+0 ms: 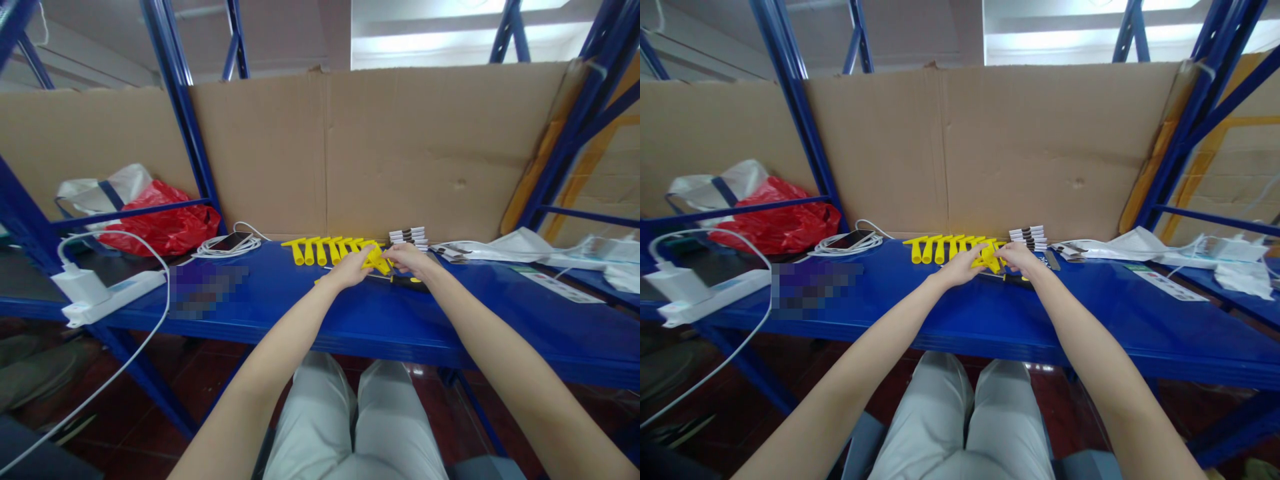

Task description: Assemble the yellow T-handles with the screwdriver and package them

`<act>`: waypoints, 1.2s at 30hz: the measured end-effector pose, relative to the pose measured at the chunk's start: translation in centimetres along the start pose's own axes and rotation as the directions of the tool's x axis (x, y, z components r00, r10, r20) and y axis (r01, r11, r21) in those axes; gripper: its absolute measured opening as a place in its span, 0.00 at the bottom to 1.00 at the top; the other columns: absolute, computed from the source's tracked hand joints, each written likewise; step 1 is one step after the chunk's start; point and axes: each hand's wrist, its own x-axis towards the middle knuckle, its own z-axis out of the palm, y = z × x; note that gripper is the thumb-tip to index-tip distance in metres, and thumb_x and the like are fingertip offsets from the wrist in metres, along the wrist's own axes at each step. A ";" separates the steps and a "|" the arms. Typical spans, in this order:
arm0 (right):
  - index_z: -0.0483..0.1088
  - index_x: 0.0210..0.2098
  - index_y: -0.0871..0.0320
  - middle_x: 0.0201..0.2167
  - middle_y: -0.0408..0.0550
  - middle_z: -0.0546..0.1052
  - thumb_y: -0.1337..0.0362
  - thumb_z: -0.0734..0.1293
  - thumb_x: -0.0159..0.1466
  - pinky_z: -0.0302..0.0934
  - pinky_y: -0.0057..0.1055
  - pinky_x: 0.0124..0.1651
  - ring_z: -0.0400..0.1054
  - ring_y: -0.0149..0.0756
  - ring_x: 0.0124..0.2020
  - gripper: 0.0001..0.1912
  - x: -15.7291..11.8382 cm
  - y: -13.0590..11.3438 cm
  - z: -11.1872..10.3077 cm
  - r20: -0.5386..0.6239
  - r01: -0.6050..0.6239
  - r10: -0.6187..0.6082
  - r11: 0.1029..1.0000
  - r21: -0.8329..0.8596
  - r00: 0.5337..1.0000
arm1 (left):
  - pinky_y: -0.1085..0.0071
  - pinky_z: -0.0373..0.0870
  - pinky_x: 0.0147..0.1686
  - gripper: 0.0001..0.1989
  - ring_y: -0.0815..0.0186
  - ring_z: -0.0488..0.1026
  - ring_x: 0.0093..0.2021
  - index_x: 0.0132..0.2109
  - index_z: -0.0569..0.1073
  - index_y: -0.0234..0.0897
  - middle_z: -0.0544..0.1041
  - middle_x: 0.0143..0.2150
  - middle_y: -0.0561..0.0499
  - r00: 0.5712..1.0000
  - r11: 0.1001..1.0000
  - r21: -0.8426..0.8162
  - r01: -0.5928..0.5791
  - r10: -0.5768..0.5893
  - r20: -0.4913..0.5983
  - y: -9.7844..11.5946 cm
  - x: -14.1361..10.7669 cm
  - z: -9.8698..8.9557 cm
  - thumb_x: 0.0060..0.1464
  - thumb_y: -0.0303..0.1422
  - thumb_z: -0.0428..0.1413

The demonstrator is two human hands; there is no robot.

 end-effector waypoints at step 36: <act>0.59 0.25 0.57 0.15 0.34 0.62 0.57 0.77 0.50 0.37 0.20 0.17 0.45 0.18 0.13 0.22 1.7 2.2 -1.3 0.267 0.016 -0.065 0.983 0.181 0.962 | 0.60 0.66 0.60 0.20 0.60 0.73 0.57 0.57 0.73 0.38 0.76 0.57 0.44 0.991 0.993 -0.011 -0.116 0.115 -0.069 -0.7 0.1 -0.1 0.58 0.25 0.55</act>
